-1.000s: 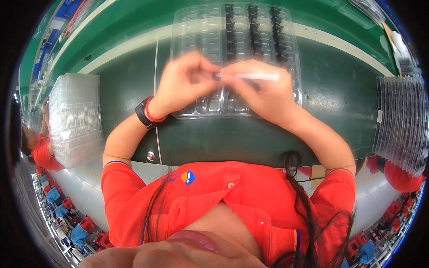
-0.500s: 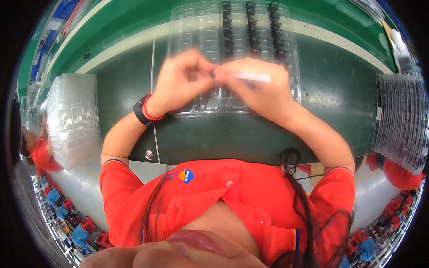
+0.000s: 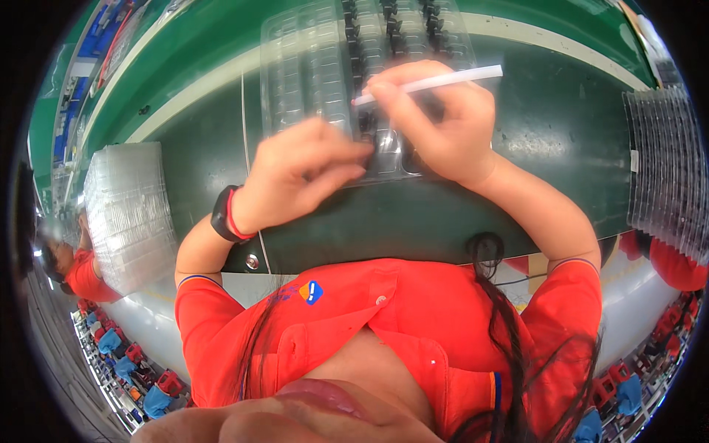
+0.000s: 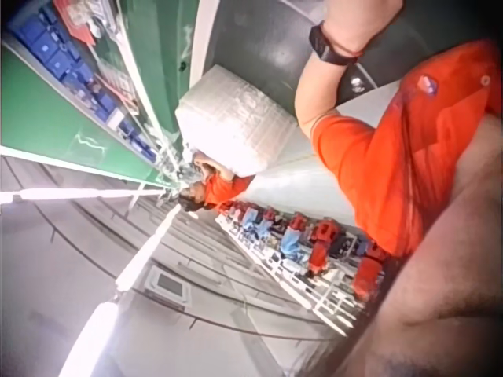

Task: The person picks up black plastic components from a conveyor belt, applies a white rod tool to each piece by hand, and places the components into the slots of a clear plastic tray.

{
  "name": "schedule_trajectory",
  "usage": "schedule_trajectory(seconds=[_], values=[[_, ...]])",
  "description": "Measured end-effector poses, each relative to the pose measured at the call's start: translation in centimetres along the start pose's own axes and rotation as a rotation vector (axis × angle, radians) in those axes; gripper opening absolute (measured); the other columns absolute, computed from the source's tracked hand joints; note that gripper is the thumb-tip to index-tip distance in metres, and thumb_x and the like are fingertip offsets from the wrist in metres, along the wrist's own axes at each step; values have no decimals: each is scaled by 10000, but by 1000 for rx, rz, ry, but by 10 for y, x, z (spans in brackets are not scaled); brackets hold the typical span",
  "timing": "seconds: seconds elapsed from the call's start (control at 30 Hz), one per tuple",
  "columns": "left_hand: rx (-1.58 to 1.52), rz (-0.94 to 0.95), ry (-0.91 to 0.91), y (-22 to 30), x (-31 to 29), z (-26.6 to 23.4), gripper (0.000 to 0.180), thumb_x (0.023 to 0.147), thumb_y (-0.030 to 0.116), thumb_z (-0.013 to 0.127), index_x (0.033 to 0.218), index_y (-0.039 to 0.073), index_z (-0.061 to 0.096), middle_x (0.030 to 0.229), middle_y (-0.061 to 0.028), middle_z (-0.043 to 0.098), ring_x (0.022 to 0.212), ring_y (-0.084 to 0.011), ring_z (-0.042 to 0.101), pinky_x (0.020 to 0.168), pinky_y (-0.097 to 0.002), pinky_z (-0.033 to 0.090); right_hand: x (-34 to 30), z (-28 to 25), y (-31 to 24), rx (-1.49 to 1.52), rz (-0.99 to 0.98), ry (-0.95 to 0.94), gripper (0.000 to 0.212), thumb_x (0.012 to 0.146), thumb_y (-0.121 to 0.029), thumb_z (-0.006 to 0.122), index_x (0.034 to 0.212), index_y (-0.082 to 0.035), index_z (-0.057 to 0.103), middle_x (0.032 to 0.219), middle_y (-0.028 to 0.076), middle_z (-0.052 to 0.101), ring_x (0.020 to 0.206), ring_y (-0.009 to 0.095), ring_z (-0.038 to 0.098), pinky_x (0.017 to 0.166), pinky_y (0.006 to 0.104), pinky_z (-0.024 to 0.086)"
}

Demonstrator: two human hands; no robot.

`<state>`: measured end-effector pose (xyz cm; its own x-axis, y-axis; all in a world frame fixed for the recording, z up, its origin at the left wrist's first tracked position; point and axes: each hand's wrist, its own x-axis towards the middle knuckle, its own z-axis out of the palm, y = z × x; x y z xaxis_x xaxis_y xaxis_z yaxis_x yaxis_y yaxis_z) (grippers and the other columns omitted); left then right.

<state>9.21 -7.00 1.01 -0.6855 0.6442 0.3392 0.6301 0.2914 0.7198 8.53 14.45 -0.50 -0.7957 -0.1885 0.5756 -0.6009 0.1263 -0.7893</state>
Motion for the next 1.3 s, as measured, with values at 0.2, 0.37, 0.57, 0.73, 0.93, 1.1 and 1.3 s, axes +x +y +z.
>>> schedule_trajectory(seconds=[0.2,0.37,0.57,0.73,0.93,1.1,1.3], values=[[98,-53,-70,1,-5,4,244,729,69,738,963,64,668,816,-78,598,657,-211,570,562,-304,464,3,3,2,-3,-55,-37,83,892,34,551,953,69,595,909,157,656,617,96,565,550,212,466],[149,-34,62,1,-1,-5,169,727,133,747,859,71,661,821,-81,604,632,-250,578,537,-320,461,-4,0,2,-21,37,-55,97,899,45,524,969,75,584,929,170,646,622,102,559,564,214,459],[850,-30,571,-106,9,-101,135,744,128,670,848,46,647,843,-136,626,844,-319,588,752,-414,468,-4,1,-4,22,-2,-73,99,900,48,517,959,74,592,916,172,641,606,109,560,556,211,449],[1309,-455,688,-216,-64,-185,513,746,185,684,1199,11,517,1238,-231,486,1139,-378,466,912,-465,427,0,4,-4,27,-38,-103,88,886,56,535,945,72,598,911,165,643,601,106,558,546,211,445],[1152,-883,846,-251,-96,-214,636,817,399,616,1306,33,441,1345,-244,398,1227,-387,406,949,-556,369,1,5,-4,-5,-72,-123,63,860,48,574,905,46,619,886,146,651,590,111,568,516,216,448],[1131,-779,741,-242,-88,-209,352,805,268,632,1086,55,617,1088,-178,592,980,-345,577,851,-427,462,3,5,-6,-4,-30,-120,59,843,32,599,885,31,642,856,138,664,596,115,580,528,233,457],[1056,-640,782,-221,-79,-198,189,787,195,664,898,47,625,862,-138,623,862,-339,588,757,-426,471,5,8,-5,-17,-51,-141,44,814,27,639,854,22,658,810,114,674,690,178,629,594,274,489]])
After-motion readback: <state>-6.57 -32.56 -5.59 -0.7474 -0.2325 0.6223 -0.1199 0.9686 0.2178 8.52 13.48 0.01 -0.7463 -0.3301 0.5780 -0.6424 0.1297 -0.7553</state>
